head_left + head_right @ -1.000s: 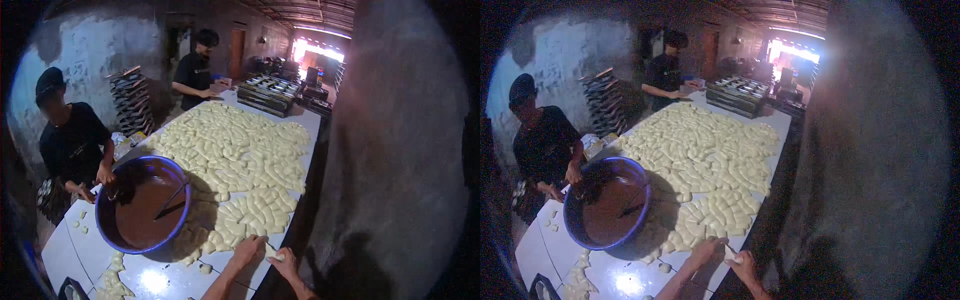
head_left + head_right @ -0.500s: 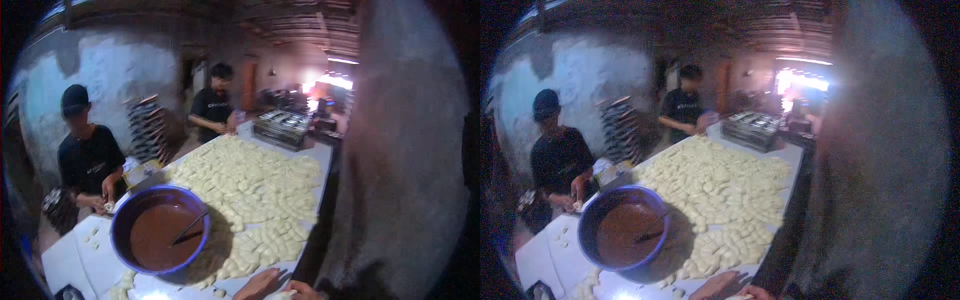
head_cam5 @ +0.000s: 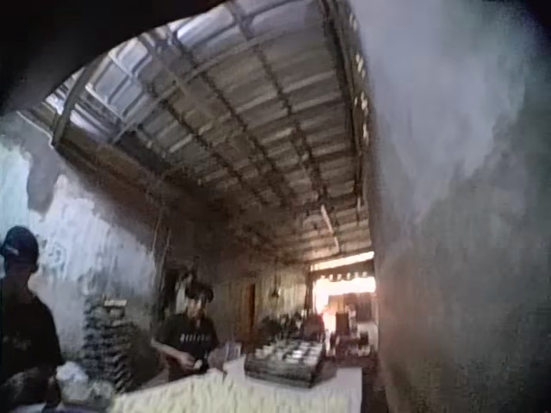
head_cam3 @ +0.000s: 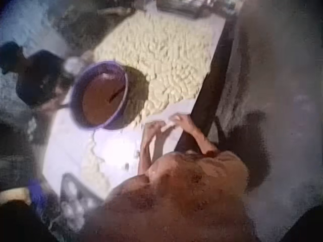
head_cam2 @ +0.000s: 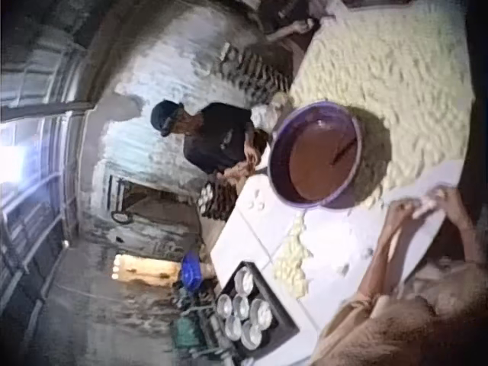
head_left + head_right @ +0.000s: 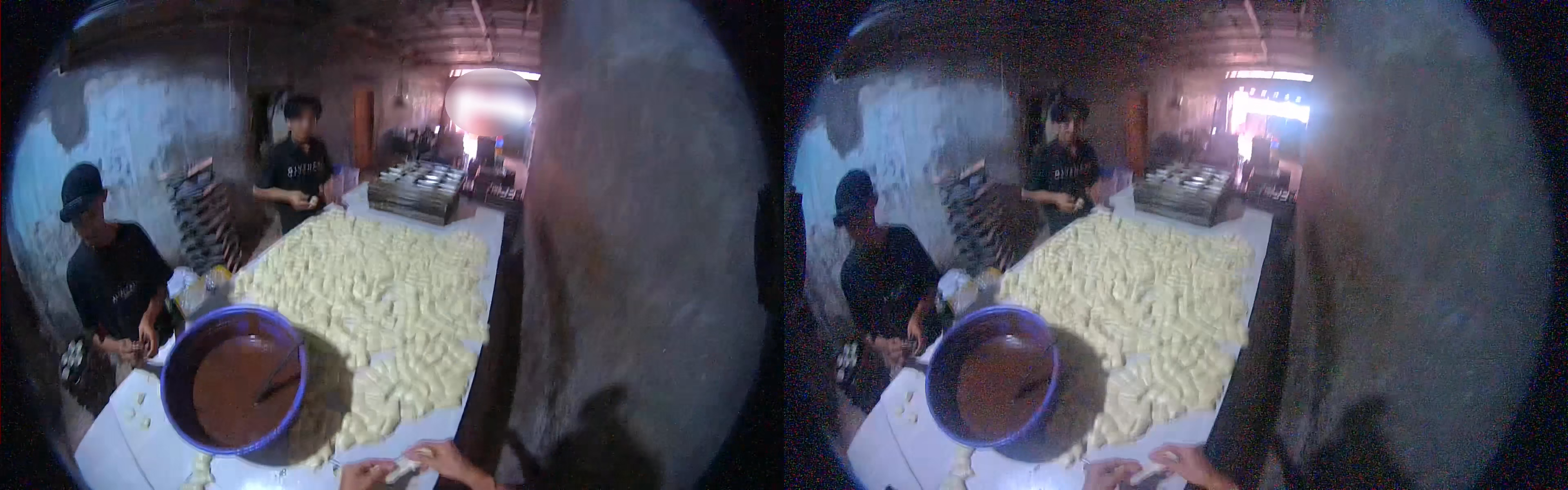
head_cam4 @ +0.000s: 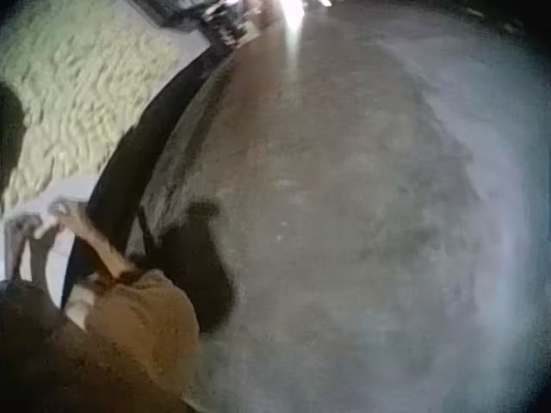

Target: The person folds and shapes dough pieces around filling by hand, groups them together, and places the assembled dough clusters into baking tins on a tray.

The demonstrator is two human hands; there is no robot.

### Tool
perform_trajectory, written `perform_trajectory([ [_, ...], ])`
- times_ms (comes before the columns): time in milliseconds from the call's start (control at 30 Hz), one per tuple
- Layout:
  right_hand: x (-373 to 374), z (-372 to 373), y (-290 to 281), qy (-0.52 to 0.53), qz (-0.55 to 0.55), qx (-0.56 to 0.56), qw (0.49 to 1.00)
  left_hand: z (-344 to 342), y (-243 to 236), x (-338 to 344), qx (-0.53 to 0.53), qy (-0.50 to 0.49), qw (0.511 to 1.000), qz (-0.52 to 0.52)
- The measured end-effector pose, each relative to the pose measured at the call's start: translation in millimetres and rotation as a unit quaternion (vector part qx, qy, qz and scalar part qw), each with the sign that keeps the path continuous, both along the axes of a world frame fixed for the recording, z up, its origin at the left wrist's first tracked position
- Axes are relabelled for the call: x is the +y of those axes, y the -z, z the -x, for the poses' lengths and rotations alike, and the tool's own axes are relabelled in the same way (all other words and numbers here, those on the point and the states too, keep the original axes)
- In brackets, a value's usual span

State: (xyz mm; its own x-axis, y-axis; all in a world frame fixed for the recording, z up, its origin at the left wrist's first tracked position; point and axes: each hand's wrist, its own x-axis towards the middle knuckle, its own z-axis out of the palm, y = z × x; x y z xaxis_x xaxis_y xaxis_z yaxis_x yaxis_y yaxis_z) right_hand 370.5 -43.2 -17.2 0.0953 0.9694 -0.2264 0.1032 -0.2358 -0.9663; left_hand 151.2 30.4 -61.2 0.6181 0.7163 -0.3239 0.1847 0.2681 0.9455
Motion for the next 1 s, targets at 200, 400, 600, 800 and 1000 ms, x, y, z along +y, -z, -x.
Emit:
perform_trajectory([
  [200, 58.4, 26.0, -20.0, -0.104, 0.047, 0.442, 0.890, 32.9, -73.1, 11.5, 0.021, -0.118, 0.983, -0.143],
  [400, 97.2, 99.2, -34.6, -0.251, 0.049, 0.330, 0.909, 87.2, -107.7, 5.3, 0.205, -0.196, 0.866, -0.412],
  [600, 91.4, 162.1, -11.7, -0.290, -0.021, 0.141, 0.946, 146.2, -92.6, -37.1, 0.174, -0.226, 0.937, -0.203],
  [800, 88.1, 203.2, 9.5, -0.298, -0.058, 0.013, 0.953, 177.7, -81.6, -48.0, 0.291, -0.240, 0.898, -0.228],
  [1000, 99.8, 234.1, 11.3, -0.297, 0.035, 0.230, 0.926, 192.7, -67.8, -42.8, 0.354, -0.243, 0.824, -0.371],
])
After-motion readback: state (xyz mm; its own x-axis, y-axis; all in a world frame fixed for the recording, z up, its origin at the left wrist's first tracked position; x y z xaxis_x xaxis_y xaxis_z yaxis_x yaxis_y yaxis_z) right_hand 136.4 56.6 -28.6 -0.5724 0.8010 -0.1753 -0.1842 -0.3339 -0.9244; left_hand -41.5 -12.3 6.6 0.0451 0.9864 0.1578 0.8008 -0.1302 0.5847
